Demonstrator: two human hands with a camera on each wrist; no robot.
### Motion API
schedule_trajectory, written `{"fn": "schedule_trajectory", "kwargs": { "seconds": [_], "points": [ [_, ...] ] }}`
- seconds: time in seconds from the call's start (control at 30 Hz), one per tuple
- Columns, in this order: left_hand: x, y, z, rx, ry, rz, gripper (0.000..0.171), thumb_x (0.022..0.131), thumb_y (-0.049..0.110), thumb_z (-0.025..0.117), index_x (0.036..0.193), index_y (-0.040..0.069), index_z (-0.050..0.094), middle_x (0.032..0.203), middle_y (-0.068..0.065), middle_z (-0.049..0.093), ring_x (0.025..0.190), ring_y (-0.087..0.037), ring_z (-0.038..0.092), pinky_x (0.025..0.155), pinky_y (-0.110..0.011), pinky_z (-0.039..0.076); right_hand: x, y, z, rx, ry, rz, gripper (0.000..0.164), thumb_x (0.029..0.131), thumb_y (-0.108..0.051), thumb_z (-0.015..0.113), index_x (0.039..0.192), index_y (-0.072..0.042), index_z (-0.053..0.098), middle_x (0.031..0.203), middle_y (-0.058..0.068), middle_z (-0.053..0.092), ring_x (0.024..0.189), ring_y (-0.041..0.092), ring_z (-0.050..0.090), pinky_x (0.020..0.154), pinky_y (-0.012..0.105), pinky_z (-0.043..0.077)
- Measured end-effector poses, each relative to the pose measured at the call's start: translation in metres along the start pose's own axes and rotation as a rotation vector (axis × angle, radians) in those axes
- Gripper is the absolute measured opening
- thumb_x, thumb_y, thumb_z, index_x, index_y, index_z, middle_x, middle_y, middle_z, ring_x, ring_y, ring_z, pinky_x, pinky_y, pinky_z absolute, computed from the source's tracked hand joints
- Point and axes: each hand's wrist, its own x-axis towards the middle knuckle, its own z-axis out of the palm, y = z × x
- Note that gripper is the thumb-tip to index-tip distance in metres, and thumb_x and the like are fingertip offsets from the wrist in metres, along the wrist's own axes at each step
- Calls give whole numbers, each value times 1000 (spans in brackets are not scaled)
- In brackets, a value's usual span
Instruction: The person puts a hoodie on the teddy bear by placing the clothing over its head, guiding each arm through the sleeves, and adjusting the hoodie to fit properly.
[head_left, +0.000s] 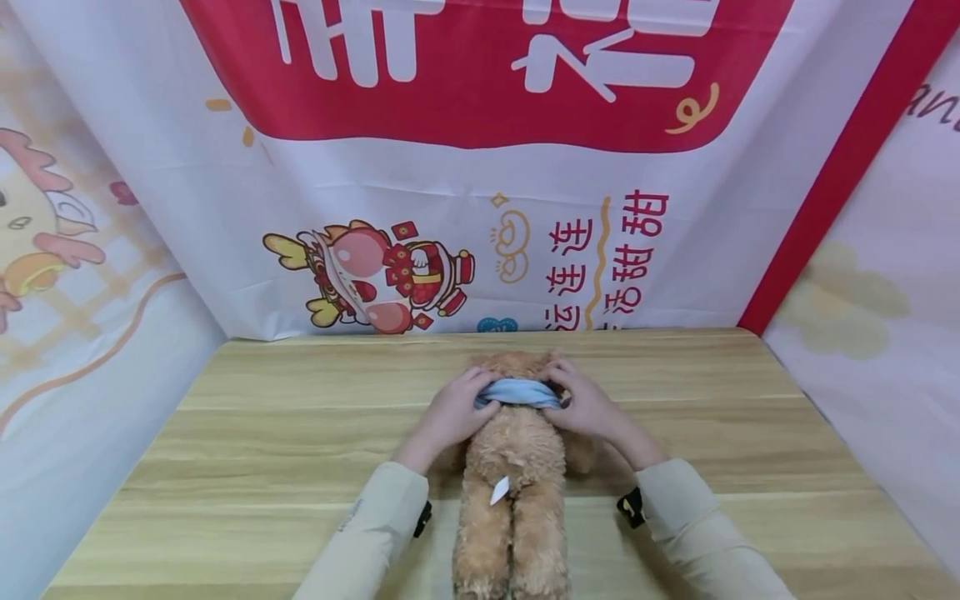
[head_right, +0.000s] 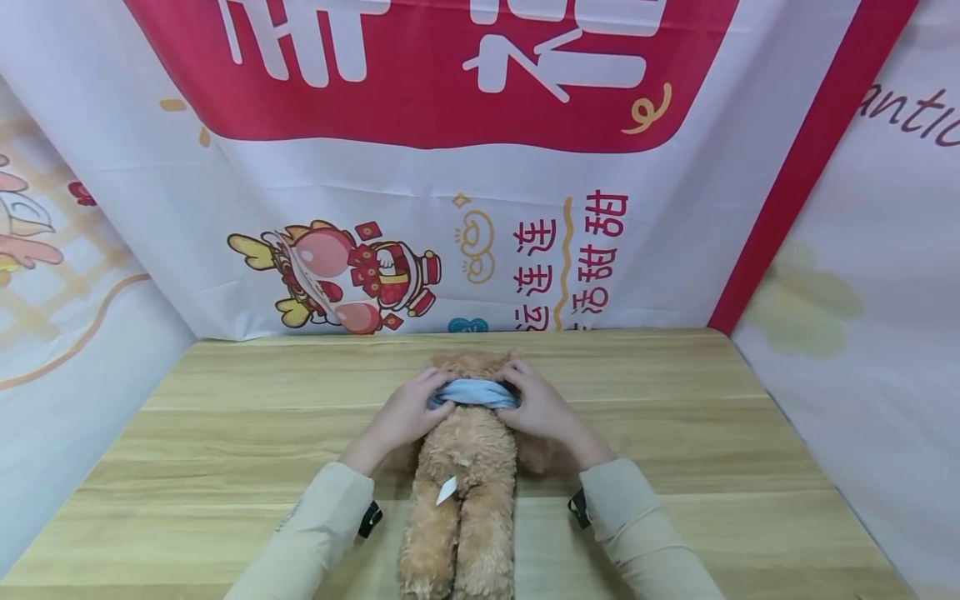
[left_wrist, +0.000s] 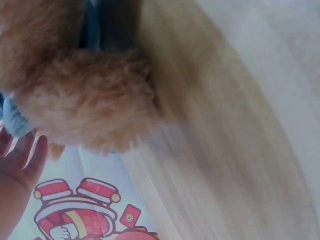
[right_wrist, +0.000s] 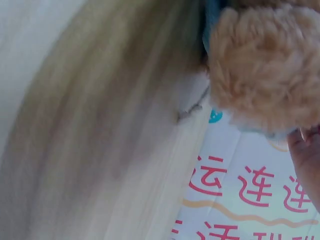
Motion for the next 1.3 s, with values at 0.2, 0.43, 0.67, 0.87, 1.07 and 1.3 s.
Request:
{"fn": "schedule_trajectory", "kwargs": {
  "seconds": [0.2,0.43,0.67,0.87,1.07,1.3],
  "points": [
    [0,0,-3,-104,-44,-36,39,92,23,55,128,8,58,129,-12,56,118,-30,55,101,-47,45,2,-6,-5,17,2,6,28,96,-21,56,119,-6,63,115,12,54,98,21,54,80,34,49],
    [0,4,0,-118,-49,-24,34,89,22,53,117,6,63,124,-11,56,113,-30,56,99,-44,46,12,-3,0,-129,90,15,30,97,-9,51,125,-11,63,120,12,59,109,30,59,91,47,49],
    [-7,7,-3,-38,83,48,36,88,24,64,120,8,59,117,-10,57,101,-25,59,88,-42,51,20,-7,2,-167,57,109,36,93,-8,59,128,-16,61,117,8,59,108,27,60,90,44,51],
    [-16,11,-2,119,269,260,10,89,21,67,93,13,67,91,-1,64,82,-15,61,72,-30,53,21,-13,1,-228,70,167,29,91,-10,62,120,-12,67,119,11,60,111,29,60,92,45,51],
    [-17,8,4,153,326,330,4,87,16,69,90,15,70,89,0,66,82,-16,63,72,-28,54,22,-15,3,-245,111,145,23,90,-9,64,112,-11,71,115,11,63,108,30,61,91,44,51],
    [-16,10,7,216,317,327,10,88,13,66,97,16,69,97,0,67,90,-17,63,78,-30,55,21,-11,6,-232,121,104,23,89,-6,64,111,-13,71,116,9,64,107,29,62,89,43,53]
  ]
}}
